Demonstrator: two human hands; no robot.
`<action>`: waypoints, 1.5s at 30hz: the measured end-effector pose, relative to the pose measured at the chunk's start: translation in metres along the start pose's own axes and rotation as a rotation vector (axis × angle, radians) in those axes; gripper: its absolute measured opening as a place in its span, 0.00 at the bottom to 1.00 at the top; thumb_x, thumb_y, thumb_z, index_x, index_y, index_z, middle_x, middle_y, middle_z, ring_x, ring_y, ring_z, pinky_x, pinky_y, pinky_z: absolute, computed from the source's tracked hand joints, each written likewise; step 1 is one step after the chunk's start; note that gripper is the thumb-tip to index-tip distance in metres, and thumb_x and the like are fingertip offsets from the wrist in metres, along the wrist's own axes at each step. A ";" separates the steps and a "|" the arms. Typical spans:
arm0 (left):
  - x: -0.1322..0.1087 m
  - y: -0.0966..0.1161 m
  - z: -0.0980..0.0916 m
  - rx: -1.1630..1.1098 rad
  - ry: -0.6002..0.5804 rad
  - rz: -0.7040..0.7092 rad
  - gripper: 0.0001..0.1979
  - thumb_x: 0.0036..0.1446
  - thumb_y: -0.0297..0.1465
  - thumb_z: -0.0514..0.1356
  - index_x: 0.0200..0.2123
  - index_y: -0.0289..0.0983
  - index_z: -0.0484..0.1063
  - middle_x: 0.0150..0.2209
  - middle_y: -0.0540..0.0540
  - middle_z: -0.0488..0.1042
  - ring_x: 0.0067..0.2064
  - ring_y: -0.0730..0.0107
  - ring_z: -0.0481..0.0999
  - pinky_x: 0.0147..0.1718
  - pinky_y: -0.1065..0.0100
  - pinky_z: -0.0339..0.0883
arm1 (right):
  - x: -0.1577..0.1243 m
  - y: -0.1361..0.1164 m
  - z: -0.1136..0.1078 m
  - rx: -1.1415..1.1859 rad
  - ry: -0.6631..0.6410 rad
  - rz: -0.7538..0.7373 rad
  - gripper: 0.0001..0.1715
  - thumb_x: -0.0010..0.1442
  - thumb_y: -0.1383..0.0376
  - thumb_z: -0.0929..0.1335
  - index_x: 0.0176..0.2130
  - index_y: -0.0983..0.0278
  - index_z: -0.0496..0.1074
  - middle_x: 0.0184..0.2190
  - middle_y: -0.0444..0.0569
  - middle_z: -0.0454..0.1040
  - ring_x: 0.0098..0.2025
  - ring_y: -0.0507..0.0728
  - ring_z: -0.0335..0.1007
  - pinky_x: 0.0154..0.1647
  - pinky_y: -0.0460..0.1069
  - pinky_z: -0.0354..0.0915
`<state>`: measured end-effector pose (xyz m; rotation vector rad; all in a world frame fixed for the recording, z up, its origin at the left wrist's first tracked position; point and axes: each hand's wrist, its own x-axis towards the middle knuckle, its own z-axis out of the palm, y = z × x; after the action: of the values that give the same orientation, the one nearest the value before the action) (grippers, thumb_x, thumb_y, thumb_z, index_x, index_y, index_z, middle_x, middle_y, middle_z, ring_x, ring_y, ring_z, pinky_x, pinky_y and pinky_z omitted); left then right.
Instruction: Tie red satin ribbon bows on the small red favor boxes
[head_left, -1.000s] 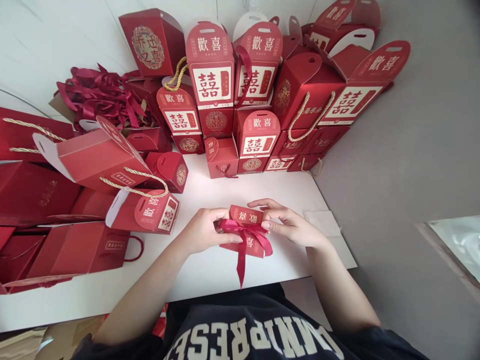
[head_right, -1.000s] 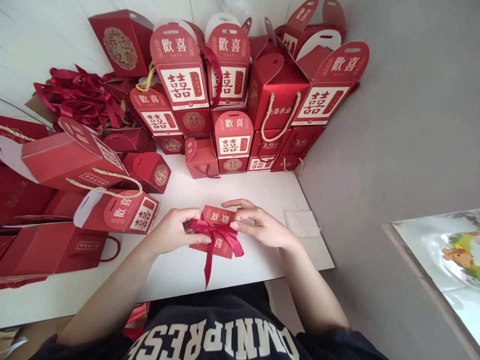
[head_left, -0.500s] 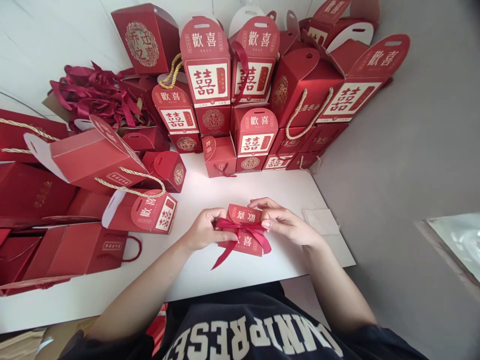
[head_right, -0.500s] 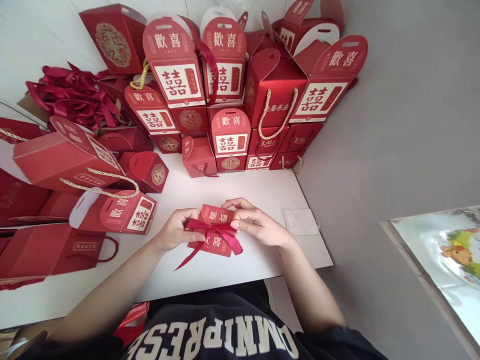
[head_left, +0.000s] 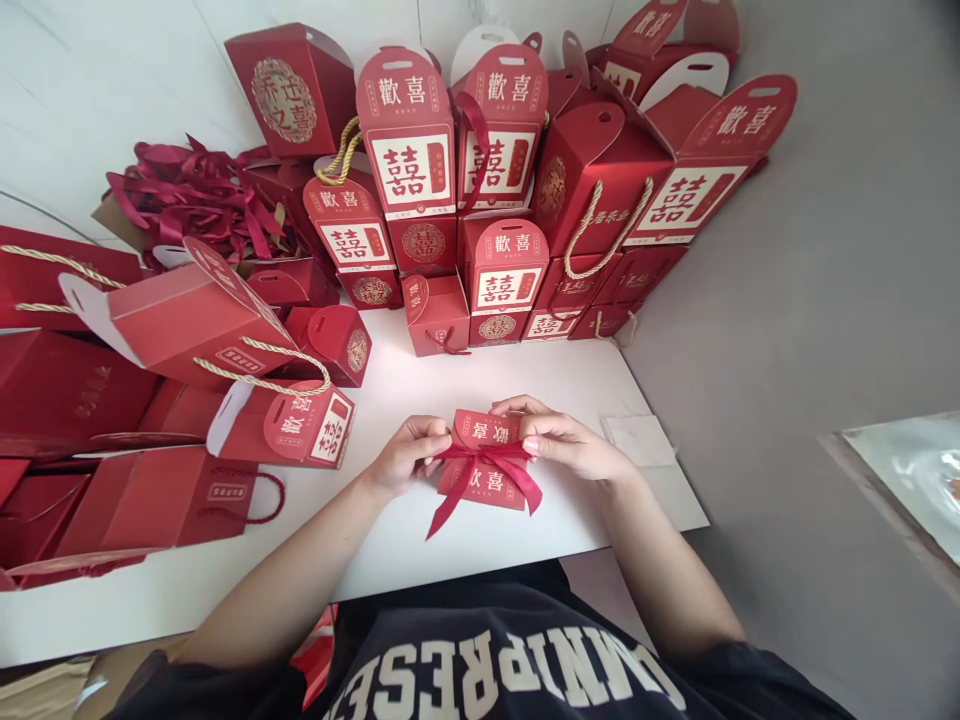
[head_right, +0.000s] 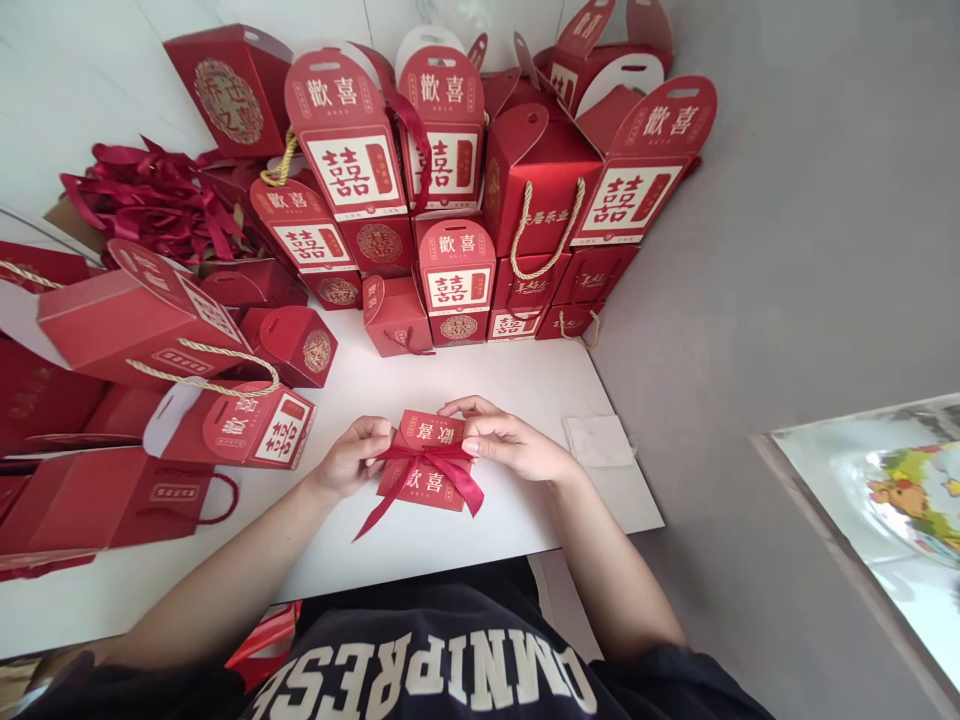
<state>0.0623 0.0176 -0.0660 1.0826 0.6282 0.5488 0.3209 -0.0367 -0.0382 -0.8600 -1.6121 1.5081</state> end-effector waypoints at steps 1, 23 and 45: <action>-0.001 0.004 0.000 0.027 -0.009 0.002 0.28 0.50 0.46 0.65 0.15 0.36 0.55 0.12 0.55 0.57 0.15 0.81 0.52 0.17 0.72 0.43 | -0.002 -0.003 0.000 -0.022 0.010 0.011 0.18 0.67 0.55 0.64 0.31 0.64 0.70 0.57 0.53 0.64 0.57 0.58 0.64 0.57 0.55 0.62; -0.010 0.037 0.011 0.583 0.040 0.098 0.26 0.61 0.38 0.58 0.19 0.37 0.45 0.20 0.55 0.45 0.23 0.80 0.45 0.22 0.71 0.40 | -0.016 -0.037 0.029 -0.506 0.247 0.213 0.22 0.69 0.54 0.60 0.26 0.63 0.59 0.23 0.41 0.62 0.26 0.50 0.57 0.29 0.46 0.55; -0.027 0.054 0.024 0.831 0.131 -0.047 0.25 0.45 0.46 0.69 0.34 0.39 0.60 0.26 0.57 0.65 0.26 0.77 0.62 0.25 0.75 0.56 | -0.013 -0.047 -0.013 -0.445 0.083 0.053 0.12 0.64 0.57 0.68 0.46 0.58 0.71 0.58 0.51 0.65 0.62 0.59 0.60 0.63 0.56 0.55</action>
<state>0.0542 0.0044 -0.0026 1.8105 1.0378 0.3110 0.3392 -0.0455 0.0083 -1.1965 -1.9079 1.1434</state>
